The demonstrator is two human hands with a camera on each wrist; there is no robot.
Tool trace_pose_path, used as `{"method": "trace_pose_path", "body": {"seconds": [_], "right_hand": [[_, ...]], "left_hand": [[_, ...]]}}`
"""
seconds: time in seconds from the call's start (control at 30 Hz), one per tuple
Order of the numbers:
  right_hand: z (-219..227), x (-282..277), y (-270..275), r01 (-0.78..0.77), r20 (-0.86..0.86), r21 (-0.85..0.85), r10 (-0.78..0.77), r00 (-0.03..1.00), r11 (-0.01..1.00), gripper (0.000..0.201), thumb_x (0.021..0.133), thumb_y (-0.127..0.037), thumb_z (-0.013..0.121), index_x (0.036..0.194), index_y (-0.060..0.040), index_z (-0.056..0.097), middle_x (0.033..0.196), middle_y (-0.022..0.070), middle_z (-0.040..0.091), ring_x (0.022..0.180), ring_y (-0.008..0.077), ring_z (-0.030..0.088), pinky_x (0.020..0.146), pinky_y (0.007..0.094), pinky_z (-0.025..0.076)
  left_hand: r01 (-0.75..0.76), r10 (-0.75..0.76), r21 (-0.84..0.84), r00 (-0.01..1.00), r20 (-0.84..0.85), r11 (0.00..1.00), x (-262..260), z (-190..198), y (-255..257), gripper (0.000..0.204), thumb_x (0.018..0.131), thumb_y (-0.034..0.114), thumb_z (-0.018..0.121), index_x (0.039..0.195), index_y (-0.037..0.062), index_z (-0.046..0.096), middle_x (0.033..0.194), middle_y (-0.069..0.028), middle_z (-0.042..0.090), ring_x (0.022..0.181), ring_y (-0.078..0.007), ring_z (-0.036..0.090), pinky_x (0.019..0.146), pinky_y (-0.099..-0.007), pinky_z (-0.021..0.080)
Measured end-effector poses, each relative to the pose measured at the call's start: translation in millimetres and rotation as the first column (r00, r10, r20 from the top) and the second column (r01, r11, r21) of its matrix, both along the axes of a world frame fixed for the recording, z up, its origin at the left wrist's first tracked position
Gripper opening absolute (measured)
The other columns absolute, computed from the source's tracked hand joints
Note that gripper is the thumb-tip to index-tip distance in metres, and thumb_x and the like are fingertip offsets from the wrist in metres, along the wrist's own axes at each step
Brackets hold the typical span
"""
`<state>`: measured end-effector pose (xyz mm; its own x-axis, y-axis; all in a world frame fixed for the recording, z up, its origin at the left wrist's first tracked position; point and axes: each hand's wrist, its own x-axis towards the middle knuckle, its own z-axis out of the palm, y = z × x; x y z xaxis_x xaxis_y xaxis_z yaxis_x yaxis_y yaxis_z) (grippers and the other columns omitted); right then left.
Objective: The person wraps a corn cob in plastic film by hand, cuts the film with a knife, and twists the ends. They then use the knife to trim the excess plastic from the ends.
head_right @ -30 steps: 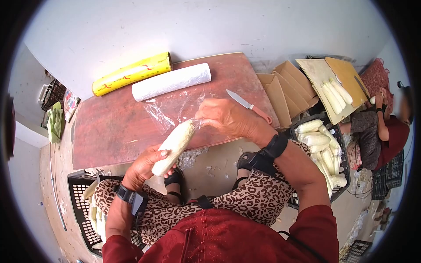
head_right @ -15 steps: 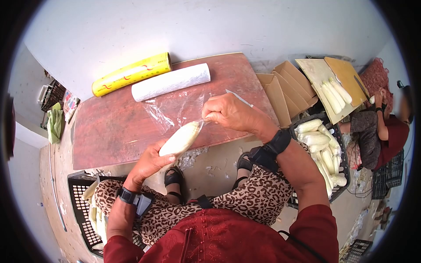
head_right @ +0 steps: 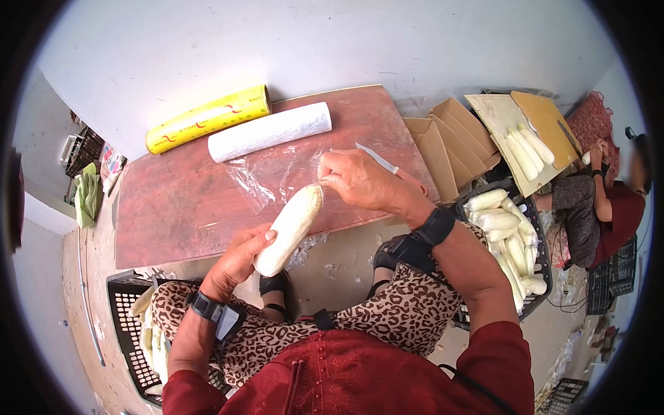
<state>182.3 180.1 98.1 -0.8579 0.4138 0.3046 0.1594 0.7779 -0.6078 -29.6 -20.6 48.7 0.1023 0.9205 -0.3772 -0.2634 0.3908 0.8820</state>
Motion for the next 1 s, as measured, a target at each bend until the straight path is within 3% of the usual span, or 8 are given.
{"method": "trace_pose_path", "body": {"seconds": [0.1, 0.2, 0.3, 0.4, 0.6, 0.7, 0.8, 1.0], "right_hand": [[0.5, -0.1, 0.0, -0.02, -0.01, -0.016, 0.02, 1.0, 1.0, 0.004, 0.087, -0.007, 0.062, 0.087, -0.0031, 0.061, 0.08, 0.0098, 0.064, 0.073, 0.0259, 0.061, 0.068, 0.0368, 0.049], [5.3, 0.0, -3.8, -0.009, -0.022, -0.031, 0.009, 1.0, 0.999, 0.003, 0.086, -0.006, 0.062, 0.087, -0.0027, 0.061, 0.079, 0.0105, 0.064, 0.071, 0.0255, 0.061, 0.065, 0.0364, 0.049], [6.0, -0.6, -6.0, -0.011, -0.065, -0.039, 0.009, 0.998, 0.999, 0.003, 0.089, -0.005, 0.06, 0.087, -0.0022, 0.06, 0.075, 0.0086, 0.063, 0.067, 0.0204, 0.061, 0.062, 0.0341, 0.049], [5.1, -1.2, -6.4, 0.068, 0.031, -0.321, -0.061, 0.998, 0.945, 0.005, 0.092, -0.005, 0.059, 0.087, -0.002, 0.058, 0.073, 0.0055, 0.062, 0.064, 0.0139, 0.06, 0.06, 0.031, 0.049], [5.8, -2.0, -5.4, 0.055, 0.04, -0.333, -0.044, 0.998, 0.941, 0.009, 0.095, -0.006, 0.057, 0.088, -0.0024, 0.056, 0.074, 0.0024, 0.06, 0.064, 0.0086, 0.058, 0.058, 0.0269, 0.048], [6.0, -3.6, -6.5, 0.049, 0.039, -0.406, -0.036, 0.999, 0.913, 0.009, 0.097, -0.007, 0.057, 0.088, -0.0033, 0.056, 0.075, 0.0003, 0.058, 0.066, 0.0073, 0.057, 0.061, 0.0255, 0.047], [2.0, -4.0, -4.0, 0.033, 0.026, -0.482, -0.023, 0.999, 0.876, 0.009, 0.097, -0.008, 0.056, 0.089, -0.0041, 0.055, 0.075, -0.0014, 0.056, 0.068, 0.0063, 0.055, 0.063, 0.0245, 0.047], [6.3, -6.2, -9.6, 0.026, 0.043, -0.532, -0.004, 0.999, 0.846, 0.009, 0.097, -0.007, 0.057, 0.089, -0.0041, 0.055, 0.074, -0.002, 0.055, 0.068, 0.0056, 0.053, 0.063, 0.0236, 0.045]], "left_hand": [[0.094, -0.087, -0.108, 0.994, 0.069, 0.99, -3.2, -2.4, 1.2, 0.055, 0.093, 0.035, 0.067, 0.131, -0.0027, 0.057, 0.112, -0.0075, 0.067, 0.094, -0.0103, 0.062, 0.083, -0.0243, 0.05], [0.101, -0.097, -0.034, 0.989, 0.108, 0.994, 5.2, -5.8, 3.4, 0.054, 0.089, 0.03, 0.072, 0.13, -0.0019, 0.056, 0.114, -0.0084, 0.065, 0.097, -0.0119, 0.062, 0.086, -0.0254, 0.05], [0.068, -0.07, 0.033, 0.996, 0.061, 0.997, 8.7, -12.5, 5.9, 0.058, 0.085, 0.023, 0.077, 0.13, -0.0012, 0.051, 0.114, -0.0072, 0.063, 0.101, -0.0135, 0.06, 0.088, -0.0259, 0.049], [0.037, -0.037, 0.041, 0.999, 0.0, 0.998, 8.9, -15.2, 8.5, 0.063, 0.083, 0.02, 0.08, 0.132, 0.001, 0.047, 0.113, -0.0057, 0.061, 0.105, -0.0139, 0.058, 0.09, -0.0266, 0.048], [-0.001, 0.092, 0.32, 0.958, -0.271, 0.948, 21.7, -8.9, 10.8, 0.057, 0.088, 0.029, 0.076, 0.132, 0.0038, 0.049, 0.11, -0.0042, 0.061, 0.103, -0.0117, 0.057, 0.088, -0.0259, 0.048], [0.043, -0.021, 0.14, 0.987, -0.16, 0.989, 14.4, -2.2, 9.1, 0.051, 0.093, 0.035, 0.069, 0.13, 0.0028, 0.052, 0.11, -0.0043, 0.062, 0.103, -0.0103, 0.057, 0.088, -0.0245, 0.048], [-0.03, 0.026, 0.036, 0.996, 0.09, 0.999, 11.5, -15.9, 8.2, 0.051, 0.096, 0.04, 0.064, 0.129, 0.0027, 0.055, 0.109, -0.0044, 0.063, 0.102, -0.0103, 0.059, 0.088, -0.0251, 0.049], [-0.016, 0.001, 0.053, 0.96, 0.28, 0.998, 22.3, -5.7, 7.7, 0.053, 0.093, 0.036, 0.068, 0.132, 0.0027, 0.053, 0.111, -0.0032, 0.065, 0.098, -0.0126, 0.063, 0.089, -0.0284, 0.05]]}}
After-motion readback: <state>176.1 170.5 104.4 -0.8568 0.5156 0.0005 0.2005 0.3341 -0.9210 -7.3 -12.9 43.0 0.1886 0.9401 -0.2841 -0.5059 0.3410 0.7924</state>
